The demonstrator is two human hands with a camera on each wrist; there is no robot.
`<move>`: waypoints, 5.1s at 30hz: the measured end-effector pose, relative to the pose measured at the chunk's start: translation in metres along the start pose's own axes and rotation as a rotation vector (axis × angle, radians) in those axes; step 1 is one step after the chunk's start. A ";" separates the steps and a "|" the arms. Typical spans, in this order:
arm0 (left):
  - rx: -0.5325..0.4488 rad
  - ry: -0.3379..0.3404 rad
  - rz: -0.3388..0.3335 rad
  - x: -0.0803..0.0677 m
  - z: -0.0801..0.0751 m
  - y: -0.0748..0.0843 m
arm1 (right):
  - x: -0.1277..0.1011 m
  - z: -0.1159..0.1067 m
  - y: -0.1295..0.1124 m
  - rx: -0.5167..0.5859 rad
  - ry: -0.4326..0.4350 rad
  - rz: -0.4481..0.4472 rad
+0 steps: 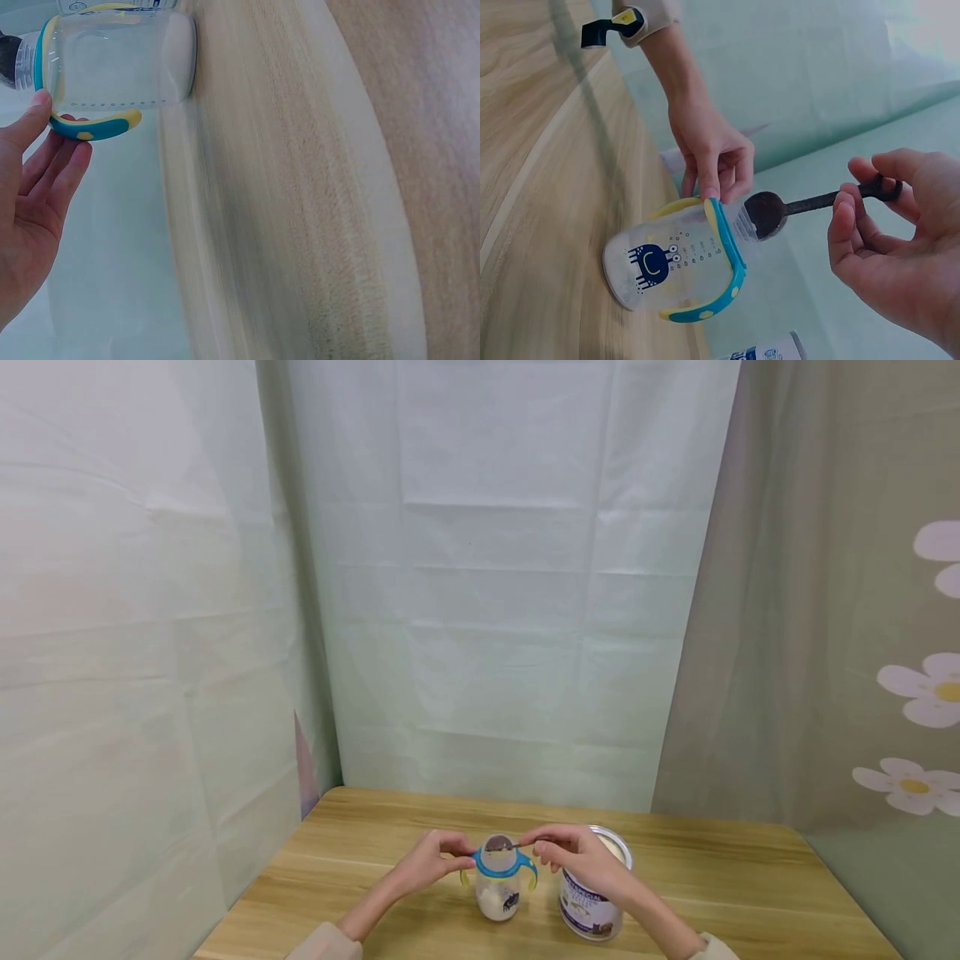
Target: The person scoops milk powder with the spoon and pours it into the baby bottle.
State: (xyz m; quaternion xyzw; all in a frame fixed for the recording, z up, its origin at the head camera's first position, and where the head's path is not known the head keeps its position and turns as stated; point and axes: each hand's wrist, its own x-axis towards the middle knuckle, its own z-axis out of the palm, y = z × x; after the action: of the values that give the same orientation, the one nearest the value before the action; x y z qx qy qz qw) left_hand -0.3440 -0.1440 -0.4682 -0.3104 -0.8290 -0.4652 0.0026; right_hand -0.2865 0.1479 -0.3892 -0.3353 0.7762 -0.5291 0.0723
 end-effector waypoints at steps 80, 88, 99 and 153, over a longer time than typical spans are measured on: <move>0.011 0.010 0.002 -0.001 0.000 -0.001 | -0.021 -0.037 0.026 0.510 0.668 0.163; 0.008 0.000 0.000 -0.002 -0.001 0.002 | -0.025 -0.040 0.029 0.511 0.682 0.140; 0.016 0.007 0.013 -0.001 0.000 0.001 | -0.027 -0.043 0.030 0.503 0.706 0.165; 0.031 0.004 -0.001 -0.002 -0.002 0.002 | -0.037 -0.054 0.035 0.422 0.774 0.144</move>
State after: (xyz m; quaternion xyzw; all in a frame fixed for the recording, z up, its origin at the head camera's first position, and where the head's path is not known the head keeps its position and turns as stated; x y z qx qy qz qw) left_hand -0.3416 -0.1459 -0.4659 -0.3088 -0.8362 -0.4531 0.0089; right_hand -0.2994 0.2193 -0.4050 -0.0357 0.6424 -0.7561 -0.1199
